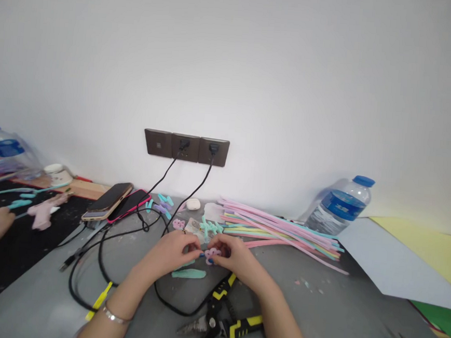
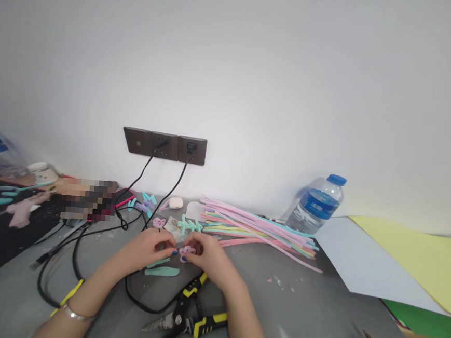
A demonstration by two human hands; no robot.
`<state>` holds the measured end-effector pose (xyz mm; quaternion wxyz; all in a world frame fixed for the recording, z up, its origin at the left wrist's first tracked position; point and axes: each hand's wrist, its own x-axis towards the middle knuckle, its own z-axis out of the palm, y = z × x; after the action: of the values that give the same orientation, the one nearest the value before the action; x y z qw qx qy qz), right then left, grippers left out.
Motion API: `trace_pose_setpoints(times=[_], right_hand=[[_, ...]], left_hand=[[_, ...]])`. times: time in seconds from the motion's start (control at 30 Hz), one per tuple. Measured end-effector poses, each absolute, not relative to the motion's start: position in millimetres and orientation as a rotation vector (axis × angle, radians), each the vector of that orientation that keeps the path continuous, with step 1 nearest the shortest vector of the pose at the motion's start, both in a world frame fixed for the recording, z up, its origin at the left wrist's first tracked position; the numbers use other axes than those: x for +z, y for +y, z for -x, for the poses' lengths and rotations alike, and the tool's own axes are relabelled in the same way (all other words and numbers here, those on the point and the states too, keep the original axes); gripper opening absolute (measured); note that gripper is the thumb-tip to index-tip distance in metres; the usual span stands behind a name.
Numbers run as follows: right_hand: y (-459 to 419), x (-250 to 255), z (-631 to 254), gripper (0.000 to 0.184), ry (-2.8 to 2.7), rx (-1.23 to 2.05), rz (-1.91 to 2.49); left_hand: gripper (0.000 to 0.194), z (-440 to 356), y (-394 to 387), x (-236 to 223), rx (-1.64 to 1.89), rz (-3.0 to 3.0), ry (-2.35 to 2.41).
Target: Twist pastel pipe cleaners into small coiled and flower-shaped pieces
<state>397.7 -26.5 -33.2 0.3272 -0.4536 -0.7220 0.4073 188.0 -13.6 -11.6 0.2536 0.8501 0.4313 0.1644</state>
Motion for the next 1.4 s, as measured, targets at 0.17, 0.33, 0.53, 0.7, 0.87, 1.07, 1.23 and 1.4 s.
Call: trace_pose_setpoints(times=[0.17,0.33,0.53,0.7,0.87,1.07,1.23,1.4], right_hand=[[-22.8,-27.6,-390.6,0.006,-1.736,1.098,1.076],[-21.3,-25.9,-396.5,0.021,-1.748,0.996,1.136],[-26.0,-33.7,-406.7,0.007,-2.030,0.953,1.271],[-28.6,-37.0,-408.0,0.021,-2.068,0.969,1.310],[-20.8,-33.0,-406.7,0.024,-1.831,0.883,1.234],[-16.9,-23.7,-397.2,0.023,-1.443,1.213,1.022],[-19.8,-21.9,-392.0,0.031,-1.455,1.304,1.015],[-18.9,-25.4,-391.6,0.036,-1.467,1.300,1.040]], left_hand=[[0.012,-199.0,-14.3,-18.6,0.613,-2.194,1.115],[0.014,-199.0,-7.7,-21.0,0.683,-2.085,1.160],[0.020,-196.5,-7.5,-26.7,0.616,-2.092,1.239],[0.023,-198.8,-9.7,-31.2,0.595,-2.147,1.282],[0.016,-196.2,-7.1,-26.4,0.690,-2.185,1.282],[0.011,-200.0,-11.0,-21.3,0.898,-2.251,1.229],[0.005,-211.1,-21.4,-21.5,0.881,-2.295,1.110],[0.008,-215.0,-23.3,-24.2,0.873,-2.311,1.084]])
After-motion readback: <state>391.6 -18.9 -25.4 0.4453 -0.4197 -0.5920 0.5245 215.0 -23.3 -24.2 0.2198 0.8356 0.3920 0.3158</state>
